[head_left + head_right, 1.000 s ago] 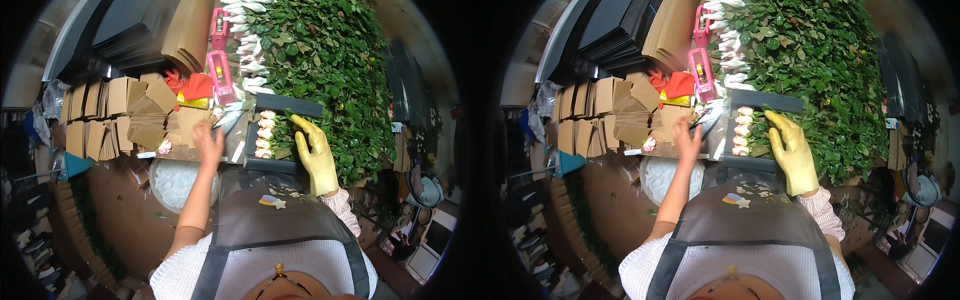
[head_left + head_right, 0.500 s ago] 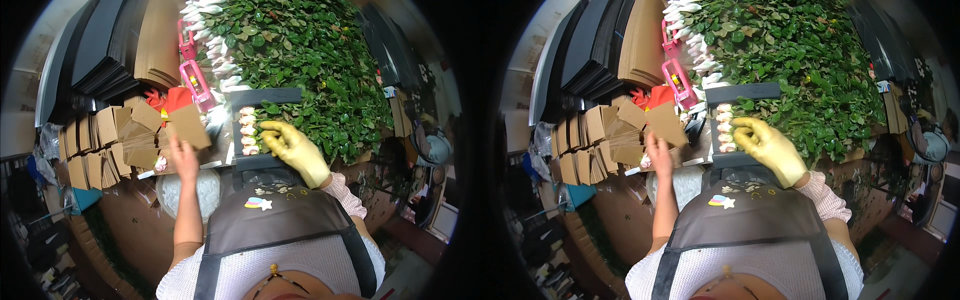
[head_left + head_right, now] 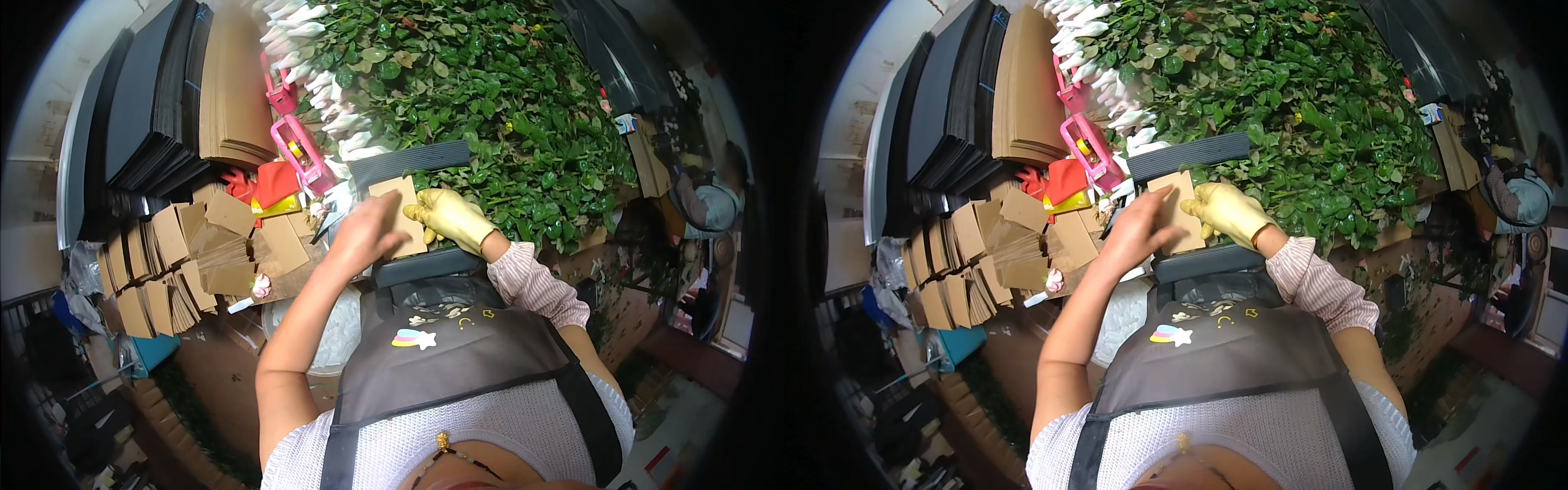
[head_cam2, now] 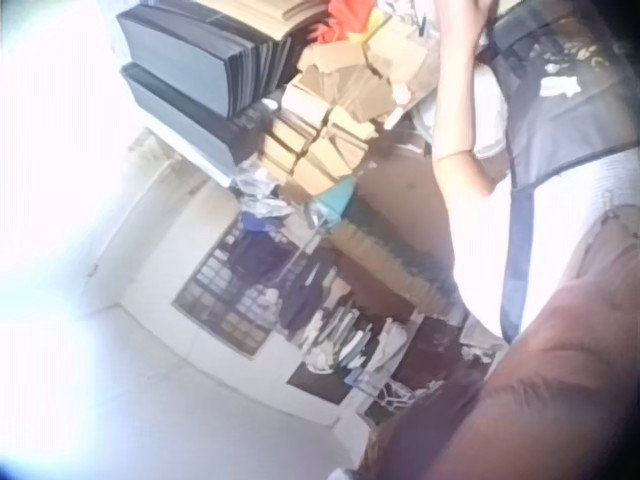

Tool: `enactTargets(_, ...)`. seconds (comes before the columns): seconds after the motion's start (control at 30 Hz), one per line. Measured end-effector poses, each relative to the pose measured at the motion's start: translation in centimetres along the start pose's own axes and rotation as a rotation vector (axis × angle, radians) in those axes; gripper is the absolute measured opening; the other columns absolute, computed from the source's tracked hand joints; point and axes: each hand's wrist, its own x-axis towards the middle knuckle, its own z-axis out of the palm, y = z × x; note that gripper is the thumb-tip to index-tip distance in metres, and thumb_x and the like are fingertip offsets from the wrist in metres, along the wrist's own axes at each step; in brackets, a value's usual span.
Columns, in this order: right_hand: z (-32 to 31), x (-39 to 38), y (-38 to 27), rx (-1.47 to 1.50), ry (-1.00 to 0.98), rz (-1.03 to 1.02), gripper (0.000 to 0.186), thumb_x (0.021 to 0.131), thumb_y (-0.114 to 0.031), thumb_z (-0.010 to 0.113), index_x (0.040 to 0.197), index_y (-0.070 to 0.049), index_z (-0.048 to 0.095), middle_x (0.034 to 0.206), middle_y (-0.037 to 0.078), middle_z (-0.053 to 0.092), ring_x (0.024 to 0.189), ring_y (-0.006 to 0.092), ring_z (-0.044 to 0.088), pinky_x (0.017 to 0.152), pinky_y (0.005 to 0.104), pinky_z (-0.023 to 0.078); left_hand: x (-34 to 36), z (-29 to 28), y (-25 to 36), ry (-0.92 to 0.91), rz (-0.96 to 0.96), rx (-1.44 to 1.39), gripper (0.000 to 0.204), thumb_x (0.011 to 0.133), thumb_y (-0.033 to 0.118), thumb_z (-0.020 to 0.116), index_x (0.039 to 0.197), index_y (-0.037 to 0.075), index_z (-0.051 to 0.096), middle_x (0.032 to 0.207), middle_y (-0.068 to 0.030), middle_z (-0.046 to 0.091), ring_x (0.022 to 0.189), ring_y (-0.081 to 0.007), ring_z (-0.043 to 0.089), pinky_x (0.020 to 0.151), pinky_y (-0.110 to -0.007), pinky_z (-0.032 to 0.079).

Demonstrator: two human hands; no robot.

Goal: The person places a cardboard insert into a black plastic tray, then arranges a bunch of white roses into the tray. They cover the roses with green leaves, close the tray lid, and repeat the process with another tray. The person wears yellow gloves and an apron while working at a table filled with roses and packaging materials.

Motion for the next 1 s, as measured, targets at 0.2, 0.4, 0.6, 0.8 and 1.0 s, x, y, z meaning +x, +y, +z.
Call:
enactTargets(0.2, -1.3, -5.1, -0.8, -0.595, 0.263, -0.451, 0.034, 0.102, -0.033, 0.057, 0.093, -0.001, 0.065, 0.074, 0.013, 0.07, 0.062, 0.0234, 0.068, 0.061, 0.0383, 0.054, 2.9, 1.3, -1.2, -0.311, 0.011, 0.184, 0.121, 0.058, 0.044, 0.095, 0.149, -0.005, 0.032, 0.114, -0.0246, 0.06, 0.107, -0.0423, 0.061, 0.093, -0.046, 0.052)
enactTargets(0.4, -3.5, -6.4, 16.4, 0.055, -0.324, 0.479, 0.034, 0.099, -0.036, 0.065, 0.093, -0.004, 0.073, 0.075, 0.008, 0.071, 0.056, 0.0158, 0.066, 0.054, 0.0335, 0.052, 3.8, 1.3, -1.2, -0.326, 0.057, 0.142, 0.11, 0.059, 0.044, 0.095, 0.138, -0.004, 0.035, 0.113, -0.0263, 0.06, 0.106, -0.0459, 0.06, 0.093, -0.048, 0.051)
enactTargets(0.6, -2.0, -9.8, 6.2, -0.034, -0.114, -0.566, 0.035, 0.095, -0.018, 0.071, 0.125, -0.002, 0.066, 0.122, 0.018, 0.068, 0.114, 0.0341, 0.065, 0.097, 0.0409, 0.051, 3.2, 0.7, -0.9, -0.327, 0.002, 0.135, 0.101, 0.062, 0.038, 0.094, 0.134, -0.003, 0.035, 0.114, -0.0272, 0.06, 0.108, -0.048, 0.06, 0.092, -0.049, 0.051)
enactTargets(0.8, -1.1, -6.8, -0.6, -0.675, 0.48, -1.045, 0.052, 0.08, -0.02, 0.08, 0.129, -0.012, 0.066, 0.135, 0.017, 0.06, 0.124, 0.0357, 0.059, 0.091, 0.0428, 0.056, 3.9, 1.9, -3.4, -0.337, 0.054, 0.202, 0.064, 0.082, 0.021, 0.078, 0.127, -0.001, 0.038, 0.113, -0.0283, 0.062, 0.102, -0.0474, 0.064, 0.085, -0.05, 0.055)
enactTargets(1.0, -1.3, 0.8, 0.0, -0.884, 0.299, -0.619, 0.018, 0.081, -0.031, 0.078, 0.093, -0.017, 0.075, 0.081, 0.006, 0.073, 0.087, 0.0271, 0.07, 0.071, 0.0402, 0.055, 7.0, -2.0, -1.5, -0.535, -0.099, 0.106, 0.037, 0.097, 0.026, 0.061, 0.117, -0.001, 0.045, 0.094, -0.0292, 0.068, 0.086, -0.0512, 0.066, 0.075, -0.056, 0.053)
